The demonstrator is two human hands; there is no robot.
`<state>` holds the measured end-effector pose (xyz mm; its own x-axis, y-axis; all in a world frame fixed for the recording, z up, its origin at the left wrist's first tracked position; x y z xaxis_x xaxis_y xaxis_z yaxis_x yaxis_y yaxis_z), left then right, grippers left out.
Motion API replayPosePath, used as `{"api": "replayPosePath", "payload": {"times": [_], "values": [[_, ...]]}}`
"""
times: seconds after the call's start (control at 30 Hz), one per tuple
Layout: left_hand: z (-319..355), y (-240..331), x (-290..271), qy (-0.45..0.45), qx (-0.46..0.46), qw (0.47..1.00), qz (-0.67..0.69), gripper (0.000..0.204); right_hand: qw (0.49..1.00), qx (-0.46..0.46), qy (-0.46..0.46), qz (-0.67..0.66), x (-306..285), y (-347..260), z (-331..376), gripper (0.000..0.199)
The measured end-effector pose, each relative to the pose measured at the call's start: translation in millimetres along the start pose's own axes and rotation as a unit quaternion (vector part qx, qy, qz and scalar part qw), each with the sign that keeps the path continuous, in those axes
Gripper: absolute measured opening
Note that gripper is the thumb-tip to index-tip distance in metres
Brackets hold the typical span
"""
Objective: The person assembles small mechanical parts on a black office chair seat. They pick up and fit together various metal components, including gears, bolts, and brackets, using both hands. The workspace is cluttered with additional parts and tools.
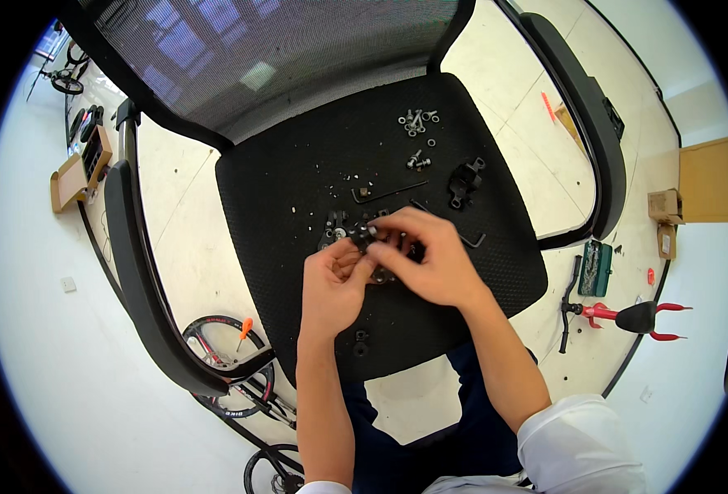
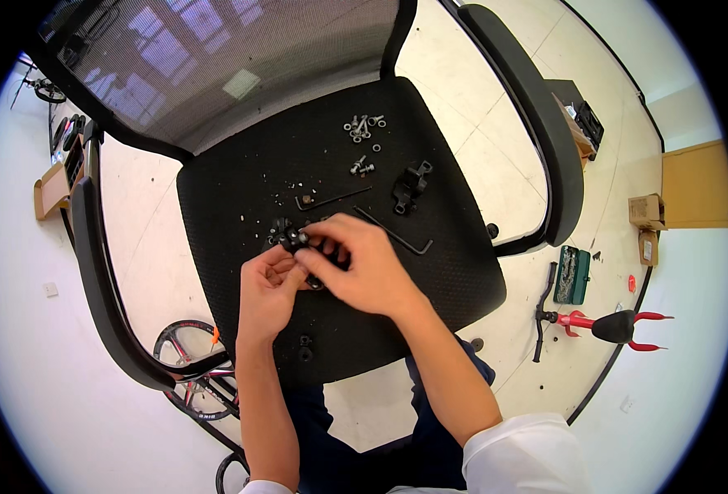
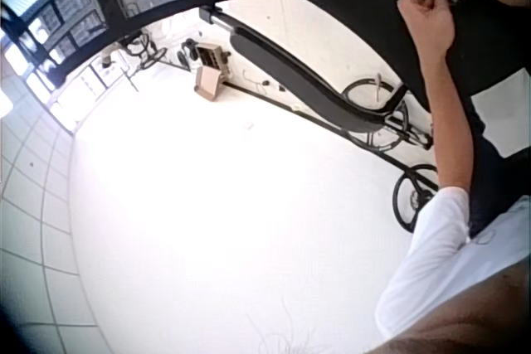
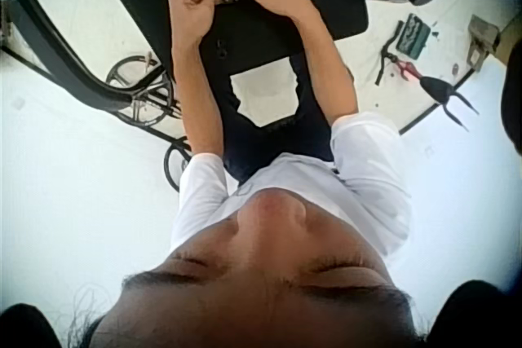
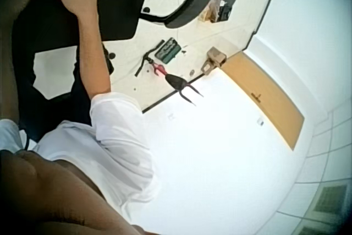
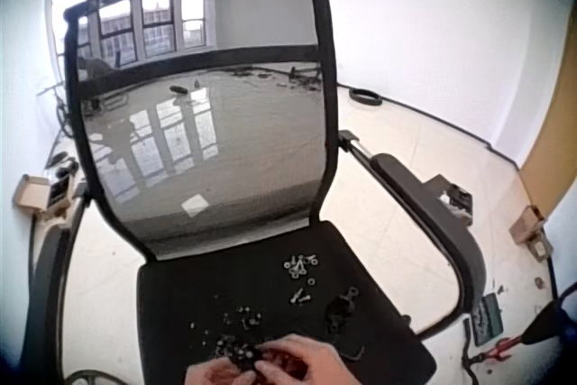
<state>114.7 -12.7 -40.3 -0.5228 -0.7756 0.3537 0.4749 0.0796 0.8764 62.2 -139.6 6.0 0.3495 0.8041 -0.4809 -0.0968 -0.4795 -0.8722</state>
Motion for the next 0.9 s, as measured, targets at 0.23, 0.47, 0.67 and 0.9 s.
{"api": "replayPosePath", "payload": {"times": [0.23, 0.47, 0.67, 0.9], "values": [[1.5, -1.4, -2.2, 0.05, -0.014, 0.998, -0.027, 0.014, 0.994, 0.093, -0.029, -0.058, 9.0, 22.0, -2.6, 0.021], [2.3, 0.4, -1.1, 0.046, -0.007, 0.999, -0.026, 0.015, 0.994, 0.092, -0.026, -0.047, 7.8, 25.6, -4.7, 0.021], [4.4, 1.8, -8.0, 0.079, 0.006, 0.993, 0.089, 0.021, 0.979, 0.135, -0.069, -0.136, 7.8, 26.1, -2.9, 0.018], [1.8, 9.7, -6.2, 0.063, 0.035, 0.993, 0.089, 0.021, 0.97, 0.164, -0.093, -0.152, 13.5, 28.5, -0.1, 0.015]]}}
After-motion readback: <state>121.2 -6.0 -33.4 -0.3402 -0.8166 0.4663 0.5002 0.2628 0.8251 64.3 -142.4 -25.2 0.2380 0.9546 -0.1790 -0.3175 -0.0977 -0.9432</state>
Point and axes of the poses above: each hand's wrist, its own z-axis away from the middle knuckle, its own x-axis out of the palm, y = z × x, the point moved 8 cm from there along -z, towards the middle knuckle, and after that the axes turned 12 degrees about z, right-handed, at the moved point
